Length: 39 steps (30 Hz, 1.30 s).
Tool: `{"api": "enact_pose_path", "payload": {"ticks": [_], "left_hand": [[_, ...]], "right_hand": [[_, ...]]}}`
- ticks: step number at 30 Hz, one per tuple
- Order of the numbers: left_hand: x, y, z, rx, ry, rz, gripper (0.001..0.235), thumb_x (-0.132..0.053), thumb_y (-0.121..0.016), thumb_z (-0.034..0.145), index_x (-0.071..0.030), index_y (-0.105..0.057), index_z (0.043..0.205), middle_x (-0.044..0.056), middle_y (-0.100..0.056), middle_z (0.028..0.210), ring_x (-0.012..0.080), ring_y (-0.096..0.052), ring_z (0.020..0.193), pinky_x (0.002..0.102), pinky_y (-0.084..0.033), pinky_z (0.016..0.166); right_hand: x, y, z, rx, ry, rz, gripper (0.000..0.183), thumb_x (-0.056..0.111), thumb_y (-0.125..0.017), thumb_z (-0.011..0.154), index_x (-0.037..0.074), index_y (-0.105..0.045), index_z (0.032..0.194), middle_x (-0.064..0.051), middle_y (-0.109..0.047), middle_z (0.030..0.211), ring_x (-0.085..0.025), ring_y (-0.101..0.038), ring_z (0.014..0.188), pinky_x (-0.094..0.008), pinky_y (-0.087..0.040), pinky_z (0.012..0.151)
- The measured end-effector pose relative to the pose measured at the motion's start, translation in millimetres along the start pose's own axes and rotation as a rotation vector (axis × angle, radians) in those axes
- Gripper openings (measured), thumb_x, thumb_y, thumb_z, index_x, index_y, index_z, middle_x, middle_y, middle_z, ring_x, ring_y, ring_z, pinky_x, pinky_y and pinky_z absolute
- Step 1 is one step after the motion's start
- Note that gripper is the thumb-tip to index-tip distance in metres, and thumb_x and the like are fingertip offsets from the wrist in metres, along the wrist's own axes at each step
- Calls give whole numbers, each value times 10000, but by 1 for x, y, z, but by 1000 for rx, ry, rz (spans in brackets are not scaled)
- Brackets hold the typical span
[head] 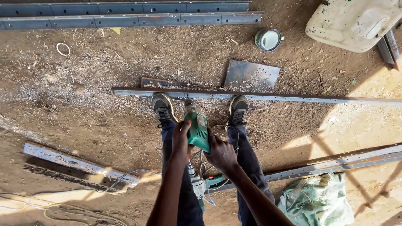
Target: The person is using a handheld power drill to create a series of holes in long metal beams laid out on the ground.
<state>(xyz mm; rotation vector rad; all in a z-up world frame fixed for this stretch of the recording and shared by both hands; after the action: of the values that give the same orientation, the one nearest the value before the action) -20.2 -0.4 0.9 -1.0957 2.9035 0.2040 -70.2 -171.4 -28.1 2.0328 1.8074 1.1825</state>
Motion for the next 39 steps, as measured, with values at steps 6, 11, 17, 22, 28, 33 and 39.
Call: {"api": "enact_pose_path", "payload": {"ticks": [6, 11, 17, 22, 28, 33, 39], "left_hand": [[67, 12, 36, -753, -505, 152, 400, -636, -656, 940, -263, -770, 1026, 16, -729, 1027, 208, -706, 954, 435, -521, 916], [27, -16, -12, -882, -517, 3, 327, -357, -539, 1003, -192, -771, 843, 67, -759, 908, 238, -726, 827, 416, -556, 857], [-2, -40, -28, -964, -506, -26, 276, -154, -535, 945, -97, -730, 757, 123, -722, 821, 269, -698, 783, 444, -524, 824], [-3, -22, 2, -973, -346, 43, 343, -161, -477, 920, -83, -799, 830, 85, -790, 831, 253, -706, 701, 458, -524, 591], [0, -56, -11, -1071, -573, -29, 306, -76, -496, 973, -34, -704, 753, 161, -702, 788, 274, -696, 733, 419, -500, 826], [12, -42, -16, -1120, -672, -12, 213, -63, -516, 980, 43, -659, 862, 178, -689, 837, 283, -695, 739, 436, -498, 798], [-10, -42, 13, -1158, -664, 35, 288, -151, -533, 1032, 109, -644, 980, 205, -652, 932, 296, -697, 954, 401, -501, 926]], "right_hand": [[38, 33, -6, -156, 273, -112, 805, 200, -599, 802, 43, -356, 1553, -97, -685, 896, -332, -752, 641, -493, -641, 474], [37, 16, -3, -234, 335, -184, 842, 230, -587, 774, -6, -350, 1547, -87, -579, 814, -318, -696, 517, -499, -588, 383], [47, 39, 9, -119, 262, -113, 848, 318, -581, 805, -45, -333, 1531, -105, -554, 802, -344, -697, 571, -524, -591, 437], [49, 35, 26, 87, 229, -47, 759, 219, -516, 920, -120, -236, 1538, -207, -619, 971, -364, -674, 618, -516, -492, 394], [54, 94, 31, 74, 327, -239, 558, 152, -533, 884, -41, -504, 1407, -102, -624, 887, -321, -756, 625, -504, -636, 617], [62, 81, 12, 37, 253, -121, 697, 180, -521, 876, -31, -337, 1514, -137, -645, 846, -349, -739, 591, -528, -611, 509], [68, 60, 34, -113, 226, -80, 755, 262, -598, 808, -72, -415, 1460, -166, -654, 803, -392, -731, 573, -548, -601, 474]]}}
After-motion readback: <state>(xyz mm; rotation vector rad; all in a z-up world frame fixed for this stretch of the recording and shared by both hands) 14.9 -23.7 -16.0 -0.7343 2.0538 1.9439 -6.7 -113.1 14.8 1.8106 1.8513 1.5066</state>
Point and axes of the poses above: each hand's wrist, its own z-axis towards the middle knuckle, its own y-axis out of the back of the hand, x = y × z, the point moved 2 cm from there along z, towards the middle knuckle
